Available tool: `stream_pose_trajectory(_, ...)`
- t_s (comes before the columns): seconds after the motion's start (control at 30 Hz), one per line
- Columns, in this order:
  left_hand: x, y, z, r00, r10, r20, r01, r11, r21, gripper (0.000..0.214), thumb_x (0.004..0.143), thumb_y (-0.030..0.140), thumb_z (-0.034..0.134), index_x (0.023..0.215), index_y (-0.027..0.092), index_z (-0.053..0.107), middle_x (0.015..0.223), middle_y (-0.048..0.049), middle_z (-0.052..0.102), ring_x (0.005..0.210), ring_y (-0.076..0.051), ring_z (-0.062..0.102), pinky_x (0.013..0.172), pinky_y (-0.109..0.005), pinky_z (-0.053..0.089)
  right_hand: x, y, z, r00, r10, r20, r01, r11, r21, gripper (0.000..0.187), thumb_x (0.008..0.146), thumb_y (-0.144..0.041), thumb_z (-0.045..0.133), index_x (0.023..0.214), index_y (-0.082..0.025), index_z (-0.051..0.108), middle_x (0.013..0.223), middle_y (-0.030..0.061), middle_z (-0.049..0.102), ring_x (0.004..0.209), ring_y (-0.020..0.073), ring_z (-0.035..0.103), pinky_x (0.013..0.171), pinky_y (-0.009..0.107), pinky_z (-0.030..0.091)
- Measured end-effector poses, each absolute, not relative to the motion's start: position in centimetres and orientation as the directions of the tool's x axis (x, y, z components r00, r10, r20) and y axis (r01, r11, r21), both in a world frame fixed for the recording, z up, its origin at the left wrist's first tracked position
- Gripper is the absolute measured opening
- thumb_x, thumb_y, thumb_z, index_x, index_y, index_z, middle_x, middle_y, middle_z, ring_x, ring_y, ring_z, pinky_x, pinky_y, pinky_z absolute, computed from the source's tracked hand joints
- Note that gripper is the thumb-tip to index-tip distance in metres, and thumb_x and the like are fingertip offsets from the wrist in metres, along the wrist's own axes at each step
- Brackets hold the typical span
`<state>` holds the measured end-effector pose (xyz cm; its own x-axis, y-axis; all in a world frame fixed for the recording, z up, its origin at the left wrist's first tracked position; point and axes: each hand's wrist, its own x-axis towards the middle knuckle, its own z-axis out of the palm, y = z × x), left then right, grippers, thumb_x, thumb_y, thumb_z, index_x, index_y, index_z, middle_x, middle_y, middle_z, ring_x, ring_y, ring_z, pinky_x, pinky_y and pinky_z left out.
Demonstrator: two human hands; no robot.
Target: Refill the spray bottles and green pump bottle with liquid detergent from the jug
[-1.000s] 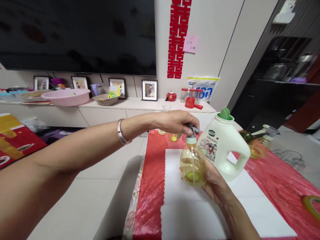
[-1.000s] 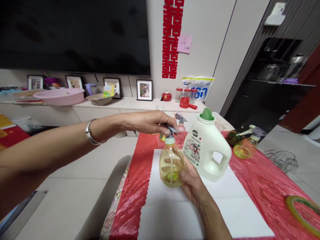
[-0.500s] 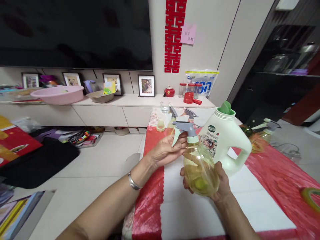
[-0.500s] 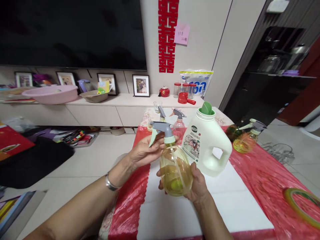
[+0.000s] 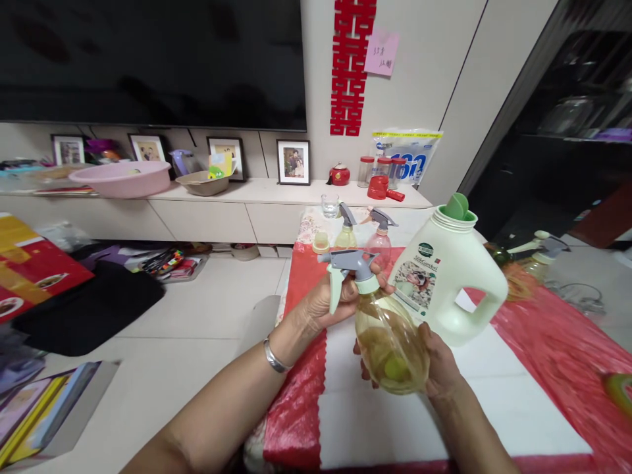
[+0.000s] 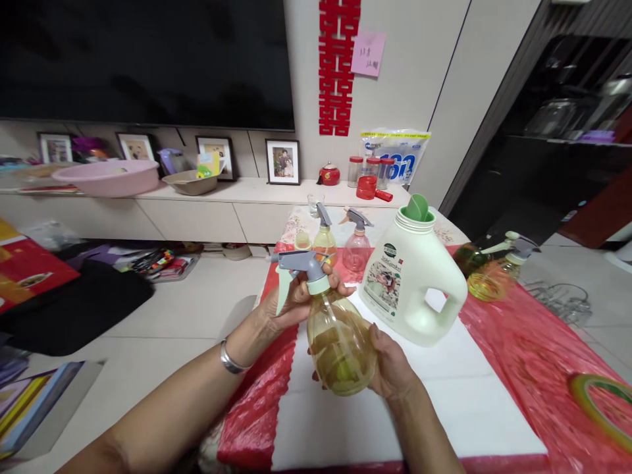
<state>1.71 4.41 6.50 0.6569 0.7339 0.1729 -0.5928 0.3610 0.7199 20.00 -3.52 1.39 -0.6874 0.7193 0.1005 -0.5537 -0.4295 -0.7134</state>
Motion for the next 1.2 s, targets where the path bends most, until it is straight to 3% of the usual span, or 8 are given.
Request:
stream_pose_trajectory(0.17, 2.0, 4.2, 6.8, 0.553, 0.817, 0.163, -0.639, 0.29, 0.713, 0.046, 0.047, 0.023, 0.095, 0.081, 0.018, 0.064, 0.082, -0.002, 0.069, 0.09, -0.025, 0.07, 0.088, -0.04, 0.053, 20.3, -3.0, 2.2, -0.541, 0.838, 0.07, -0.503, -0.257, -0.825, 0.078, 0.082, -0.06, 0.071, 0.147, -0.024, 0.045, 0.133, 0.0156, 0.054, 0.117, 0.0291, 0.058, 0.098, 0.045, 0.048)
stream_pose_trajectory(0.47, 2.5, 4.5, 5.8, 0.415, 0.909, 0.031, -0.649, 0.272, 0.711, 0.044, 0.055, 0.013, 0.091, 0.093, 0.015, 0.07, 0.072, 0.0018, 0.067, 0.068, -0.01, 0.061, 0.074, -0.024, 0.048, 21.0, -2.5, 1.8, -0.242, 0.97, 0.032, -0.004, 0.032, -0.999, 0.08, 0.081, -0.051, 0.075, 0.15, -0.031, 0.038, 0.15, 0.0049, 0.038, 0.139, 0.0251, 0.037, 0.117, 0.04, 0.032)
stream_pose_trajectory(0.57, 2.7, 4.6, 5.4, 0.358, 0.933, 0.021, -0.673, 0.242, 0.699, 0.043, 0.057, 0.011, 0.09, 0.095, 0.013, 0.07, 0.076, 0.0006, 0.068, 0.071, -0.01, 0.062, 0.077, -0.024, 0.048, 20.6, -2.4, 1.5, -0.088, 0.992, 0.095, 0.265, 0.115, -0.957, 0.086, 0.08, -0.055, 0.074, 0.152, -0.03, 0.036, 0.147, 0.0068, 0.04, 0.135, 0.0268, 0.039, 0.116, 0.045, 0.032)
stream_pose_trajectory(0.73, 2.3, 5.7, 4.6, 0.216, 0.976, -0.007, -0.731, 0.166, 0.662, 0.034, 0.064, 0.015, 0.087, 0.093, 0.014, 0.07, 0.087, -0.0012, 0.072, 0.079, -0.011, 0.064, 0.081, -0.025, 0.05, 20.1, -2.0, 0.8, 0.032, 0.912, 0.409, 0.667, 0.286, -0.688, 0.089, 0.073, -0.058, 0.075, 0.147, -0.021, 0.044, 0.127, 0.0143, 0.043, 0.123, 0.0319, 0.043, 0.109, 0.052, 0.037)
stream_pose_trajectory(0.83, 1.3, 7.0, 4.2, 0.141, 0.988, -0.065, -0.773, 0.15, 0.616, 0.022, 0.07, 0.014, 0.084, 0.086, 0.015, 0.069, 0.083, -0.0008, 0.072, 0.077, -0.012, 0.066, 0.083, -0.028, 0.053, 20.5, -2.2, 1.0, -0.009, 0.932, 0.362, 0.686, 0.269, -0.676, 0.087, 0.076, -0.06, 0.071, 0.149, -0.021, 0.042, 0.127, 0.0144, 0.043, 0.122, 0.0318, 0.043, 0.107, 0.052, 0.038)
stream_pose_trajectory(1.0, -1.0, 9.4, 4.0, -0.097, 0.972, -0.214, -0.836, 0.037, 0.548, 0.01, 0.084, 0.01, 0.071, 0.078, 0.015, 0.064, 0.073, 0.0006, 0.07, 0.066, -0.01, 0.065, 0.074, -0.026, 0.054, 22.6, -3.3, 2.6, -0.073, 0.997, -0.011, 0.596, 0.035, -0.802, 0.094, 0.073, -0.066, 0.073, 0.152, -0.028, 0.038, 0.138, 0.0102, 0.043, 0.124, 0.032, 0.044, 0.111, 0.055, 0.033)
stream_pose_trajectory(1.1, -2.1, 10.2, 3.7, -0.184, 0.952, -0.244, -0.829, -0.017, 0.558, 0.012, 0.086, 0.009, 0.069, 0.078, 0.016, 0.062, 0.07, 0.0018, 0.069, 0.064, -0.009, 0.065, 0.07, -0.023, 0.053, 24.6, -3.9, 3.1, -0.178, 0.97, -0.163, 0.433, -0.071, -0.899, 0.09, 0.072, -0.061, 0.078, 0.149, -0.031, 0.043, 0.147, 0.0071, 0.04, 0.134, 0.0323, 0.039, 0.117, 0.053, 0.027)
stream_pose_trajectory(1.2, -2.1, 9.9, 3.1, -0.163, 0.954, -0.252, -0.797, 0.023, 0.603, 0.013, 0.083, 0.009, 0.072, 0.079, 0.016, 0.061, 0.069, 0.0024, 0.067, 0.063, -0.009, 0.065, 0.07, -0.024, 0.055, 26.3, -4.0, 2.7, -0.289, 0.947, -0.14, 0.138, -0.104, -0.985, 0.084, 0.074, -0.051, 0.079, 0.148, -0.03, 0.045, 0.151, 0.0068, 0.037, 0.139, 0.0308, 0.035, 0.118, 0.047, 0.028)
